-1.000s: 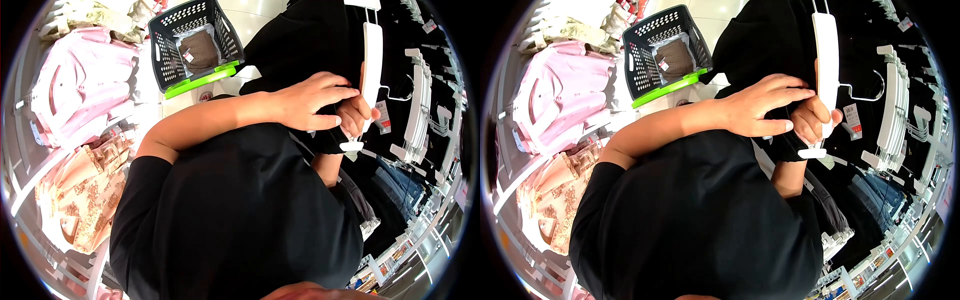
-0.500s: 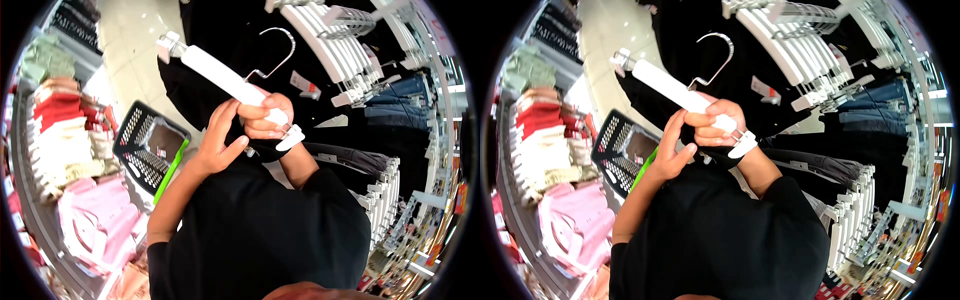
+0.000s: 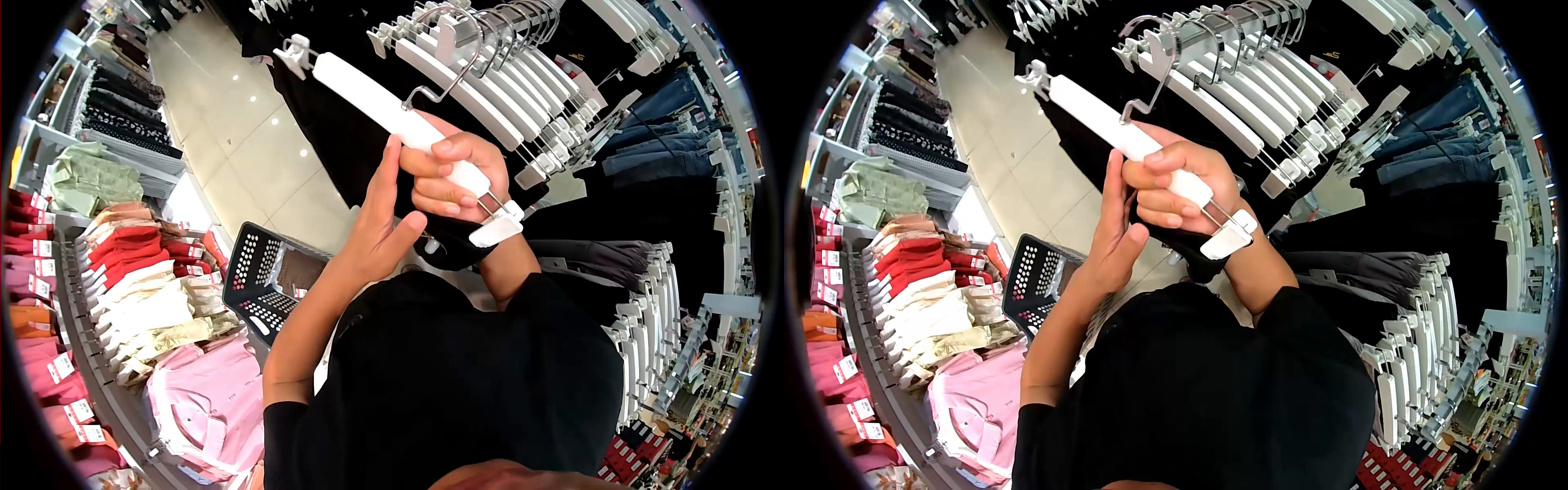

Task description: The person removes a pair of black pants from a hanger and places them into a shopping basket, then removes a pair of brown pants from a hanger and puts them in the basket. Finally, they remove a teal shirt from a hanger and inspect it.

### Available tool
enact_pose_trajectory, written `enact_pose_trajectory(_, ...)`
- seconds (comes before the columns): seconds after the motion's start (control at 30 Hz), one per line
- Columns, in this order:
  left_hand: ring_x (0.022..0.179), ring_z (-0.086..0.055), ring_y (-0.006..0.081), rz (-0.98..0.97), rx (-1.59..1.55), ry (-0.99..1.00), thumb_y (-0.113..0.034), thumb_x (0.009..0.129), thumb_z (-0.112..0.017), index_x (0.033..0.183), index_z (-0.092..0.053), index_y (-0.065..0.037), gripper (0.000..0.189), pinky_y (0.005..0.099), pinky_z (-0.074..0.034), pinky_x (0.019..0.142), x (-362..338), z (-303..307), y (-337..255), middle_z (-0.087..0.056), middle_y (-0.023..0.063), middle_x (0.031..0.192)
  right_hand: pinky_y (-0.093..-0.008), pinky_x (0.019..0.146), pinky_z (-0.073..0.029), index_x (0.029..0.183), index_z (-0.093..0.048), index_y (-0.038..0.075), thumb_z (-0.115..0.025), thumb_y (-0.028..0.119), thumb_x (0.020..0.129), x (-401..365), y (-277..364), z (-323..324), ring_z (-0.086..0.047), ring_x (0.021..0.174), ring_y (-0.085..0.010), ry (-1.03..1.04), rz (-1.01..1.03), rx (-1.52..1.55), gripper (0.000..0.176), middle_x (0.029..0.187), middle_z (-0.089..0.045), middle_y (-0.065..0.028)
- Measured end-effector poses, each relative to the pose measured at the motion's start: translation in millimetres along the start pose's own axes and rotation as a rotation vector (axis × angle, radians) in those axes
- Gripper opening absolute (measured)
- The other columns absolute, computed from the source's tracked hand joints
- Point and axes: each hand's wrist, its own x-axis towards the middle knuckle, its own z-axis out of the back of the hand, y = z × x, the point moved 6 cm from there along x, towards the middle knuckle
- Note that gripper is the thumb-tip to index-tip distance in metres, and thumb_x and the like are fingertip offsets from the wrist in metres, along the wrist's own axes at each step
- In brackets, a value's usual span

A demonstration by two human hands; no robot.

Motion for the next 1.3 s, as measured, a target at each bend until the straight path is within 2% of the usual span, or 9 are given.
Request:
enact_pose_trajectory(0.07,0.143,-0.021,0.0342,0.021,-0.006,0.066,-0.037,0.098,-0.045,0.150,0.009,0.005,0.086,0.0422,-0.015,0.117,5,-3,12,-0.018,0.0253,0.153,-0.0278,0.045,-0.041,0.132,-0.039,0.000,-0.042,0.007,0.090,1,5,12,-0.042,0.038,-0.0101,-0.007,0.021,0.064,0.043,0.069,-0.045,-0.0017)
enact_pose_trajectory(0.2,0.145,-0.019,0.0313,0.044,-0.073,0.060,-0.040,0.097,-0.046,0.150,0.007,0.006,0.087,0.0403,-0.014,0.117,9,-9,23,-0.017,0.0240,0.154,-0.0279,0.046,-0.042,0.130,-0.041,0.002,-0.041,0.008,0.091,-2,8,30,-0.043,0.039,-0.0101,-0.015,0.036,0.054,0.040,0.070,-0.045,-0.0015)
enact_pose_trajectory(0.47,0.138,-0.032,0.0361,0.012,0.129,-0.054,-0.021,0.092,-0.053,0.148,-0.024,0.006,0.068,0.0419,-0.023,0.114,-19,6,28,-0.034,0.0225,0.149,-0.0277,0.049,-0.043,0.146,-0.029,0.011,-0.045,0.006,0.093,-10,19,53,-0.042,0.040,-0.0098,-0.143,0.159,-0.155,0.056,0.071,-0.042,-0.0022)
enact_pose_trajectory(0.63,0.132,-0.042,0.0343,0.143,0.124,-0.430,-0.011,0.088,-0.055,0.141,-0.038,0.003,0.058,0.0406,-0.035,0.108,-130,53,49,-0.043,0.0213,0.141,-0.0285,0.051,-0.044,0.148,-0.026,0.012,-0.053,0.009,0.091,-11,23,61,-0.045,0.043,-0.0101,-0.142,0.197,-0.230,0.063,0.073,-0.045,-0.0043)
enact_pose_trajectory(0.9,0.105,-0.055,0.0363,0.606,1.033,-0.712,-0.013,0.091,-0.055,0.115,-0.060,0.002,0.028,0.0441,-0.040,0.095,-314,114,24,-0.060,0.0191,0.110,-0.0317,0.060,-0.052,0.145,-0.023,-0.004,-0.049,0.022,0.093,-15,31,63,-0.051,0.049,-0.0141,-0.269,0.271,-0.580,0.064,0.081,-0.057,-0.0139)
enact_pose_trajectory(1.0,0.103,-0.056,0.0388,0.825,0.931,-0.569,-0.019,0.094,-0.054,0.116,-0.059,0.003,0.032,0.0450,-0.043,0.091,-362,114,53,-0.061,0.0215,0.108,-0.0393,0.077,-0.056,0.148,-0.020,-0.004,-0.039,0.038,0.098,-33,41,64,-0.068,0.085,-0.0311,-0.431,0.203,-0.766,0.068,0.112,-0.060,-0.0295)
enact_pose_trajectory(1.07,0.100,-0.058,0.0405,0.872,0.883,-0.543,-0.029,0.096,-0.051,0.117,-0.060,0.001,0.038,0.0463,-0.046,0.086,-369,110,55,-0.062,0.0236,0.105,-0.0450,0.100,-0.047,0.148,-0.024,-0.004,-0.032,0.046,0.100,-42,42,54,-0.053,0.121,-0.0421,-0.450,0.195,-0.764,0.070,0.135,-0.044,-0.0356)
enact_pose_trajectory(1.13,0.098,-0.060,0.0392,1.171,0.744,-0.315,-0.041,0.097,-0.046,0.117,-0.061,-0.003,0.046,0.0460,-0.048,0.082,-374,103,59,-0.063,0.0231,0.103,-0.0464,0.108,-0.039,0.148,-0.023,-0.004,-0.027,0.048,0.101,-41,35,29,-0.042,0.132,-0.0426,-0.377,0.242,-0.733,0.070,0.144,-0.034,-0.0342)
enact_pose_trajectory(1.3,0.065,-0.061,0.0427,1.013,0.842,-0.157,-0.049,0.096,-0.046,0.080,-0.055,-0.003,0.049,0.0511,-0.047,0.060,-390,103,57,-0.060,0.0206,0.065,-0.0448,0.112,-0.032,0.147,-0.026,-0.006,-0.030,0.040,0.102,-74,29,14,-0.041,0.134,-0.0379,-0.560,0.475,-0.664,0.064,0.146,-0.038,-0.0256)
